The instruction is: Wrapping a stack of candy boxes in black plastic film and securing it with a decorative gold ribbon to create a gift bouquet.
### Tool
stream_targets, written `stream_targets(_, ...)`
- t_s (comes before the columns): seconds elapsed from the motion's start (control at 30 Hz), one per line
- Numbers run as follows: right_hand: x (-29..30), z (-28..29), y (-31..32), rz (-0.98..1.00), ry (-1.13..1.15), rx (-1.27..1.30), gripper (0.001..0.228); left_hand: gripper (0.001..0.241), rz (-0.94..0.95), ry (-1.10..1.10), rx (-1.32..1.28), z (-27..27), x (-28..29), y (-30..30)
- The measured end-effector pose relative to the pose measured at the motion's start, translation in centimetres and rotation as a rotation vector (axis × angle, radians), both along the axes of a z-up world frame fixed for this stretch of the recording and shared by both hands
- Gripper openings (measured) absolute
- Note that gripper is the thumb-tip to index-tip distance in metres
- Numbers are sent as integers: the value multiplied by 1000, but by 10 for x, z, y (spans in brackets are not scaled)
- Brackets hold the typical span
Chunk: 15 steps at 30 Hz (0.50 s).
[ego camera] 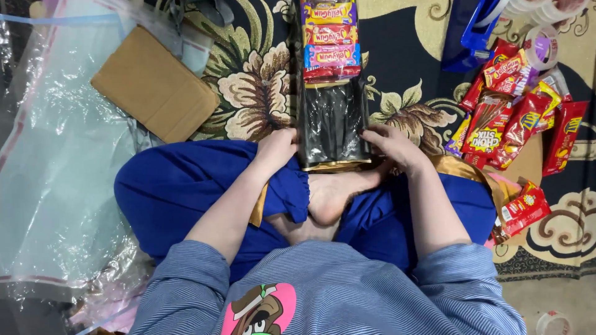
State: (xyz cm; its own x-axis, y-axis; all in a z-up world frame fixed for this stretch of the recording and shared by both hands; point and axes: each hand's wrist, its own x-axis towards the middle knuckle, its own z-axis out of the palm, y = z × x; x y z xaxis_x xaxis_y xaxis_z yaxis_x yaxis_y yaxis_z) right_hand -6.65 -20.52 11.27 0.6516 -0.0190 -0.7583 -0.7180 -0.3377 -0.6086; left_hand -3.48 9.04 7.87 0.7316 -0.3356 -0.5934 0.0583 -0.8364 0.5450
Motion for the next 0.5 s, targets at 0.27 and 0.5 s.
stream_targets(0.27,6,-12,-26,582,-12,-295,52,17,38,-115,78,-42,32,-2)
stream_targets(0.5,2,-80,-65,669,121,-782,27,7,86,-298,80,-57,36,-2)
